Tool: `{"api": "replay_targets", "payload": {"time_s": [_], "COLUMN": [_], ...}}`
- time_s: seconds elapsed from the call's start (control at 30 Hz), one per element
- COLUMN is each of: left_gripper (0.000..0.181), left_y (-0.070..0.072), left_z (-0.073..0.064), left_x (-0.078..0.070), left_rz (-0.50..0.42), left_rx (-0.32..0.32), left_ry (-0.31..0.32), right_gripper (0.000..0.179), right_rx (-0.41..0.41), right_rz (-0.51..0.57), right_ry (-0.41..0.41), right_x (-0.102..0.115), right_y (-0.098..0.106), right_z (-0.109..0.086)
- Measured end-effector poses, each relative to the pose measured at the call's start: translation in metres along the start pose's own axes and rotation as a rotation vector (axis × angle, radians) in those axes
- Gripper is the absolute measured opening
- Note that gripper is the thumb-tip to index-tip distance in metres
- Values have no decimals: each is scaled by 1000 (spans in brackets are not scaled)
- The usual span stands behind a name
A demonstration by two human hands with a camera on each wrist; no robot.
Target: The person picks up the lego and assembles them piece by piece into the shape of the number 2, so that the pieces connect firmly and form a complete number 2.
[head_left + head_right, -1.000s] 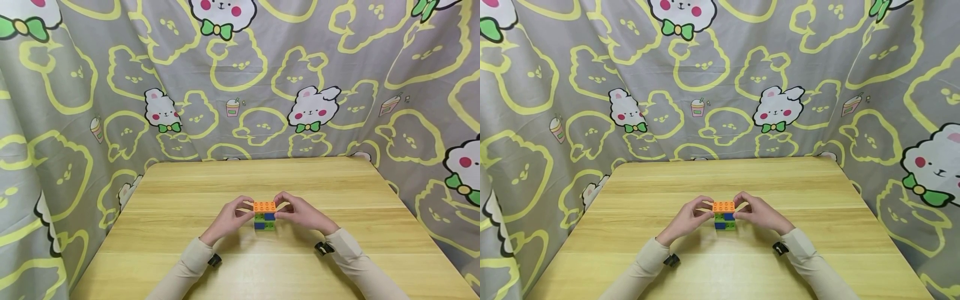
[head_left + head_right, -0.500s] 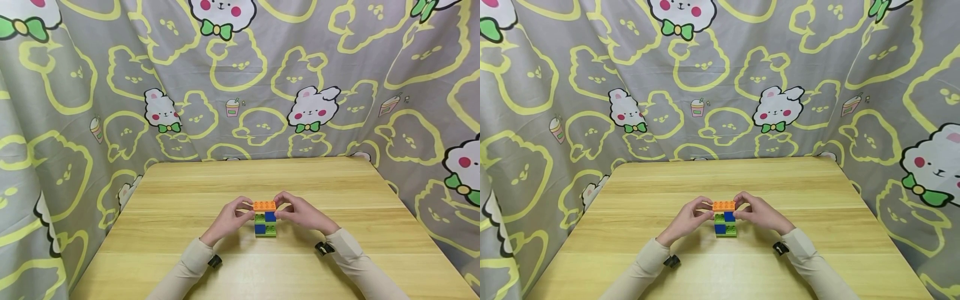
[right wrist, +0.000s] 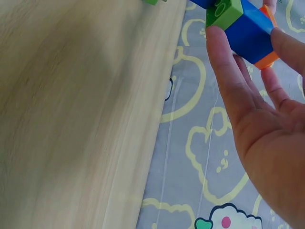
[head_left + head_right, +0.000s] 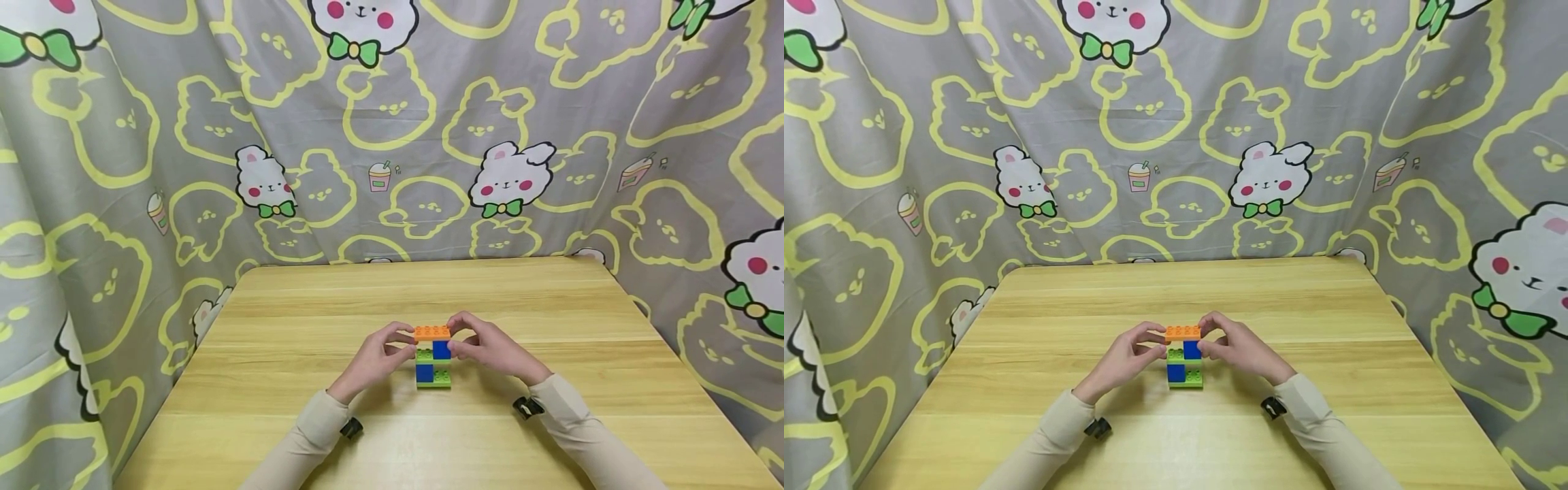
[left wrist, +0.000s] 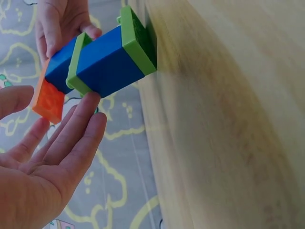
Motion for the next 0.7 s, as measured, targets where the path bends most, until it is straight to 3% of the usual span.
{"api": "replay_targets", "payload": {"time_s": [0.23, 0.7], "left_gripper": [37, 51], "left_y": [-2, -3], "left_z": [0, 0], "left_x": [2, 4], "left_rz": [2, 69], "left_rx": [11, 17], "left_ry": [2, -8], "right_gripper": [42, 48], "right_rx": [-37, -62], "right_rz": [-96, -134], "right_ry": [2, -34], "right_x": [-2, -5], "right_y": [1, 2], "right_z": [1, 2]}}
Point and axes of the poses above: each hand's wrist, its own z-axis towards the middle knuckle, its own y-axis out of the back of the hand, x = y × z, the point moved 10 cm from there along z, towards the middle knuckle, and after that the axes turned 9 degrees about -z, right-handed, at the moved point
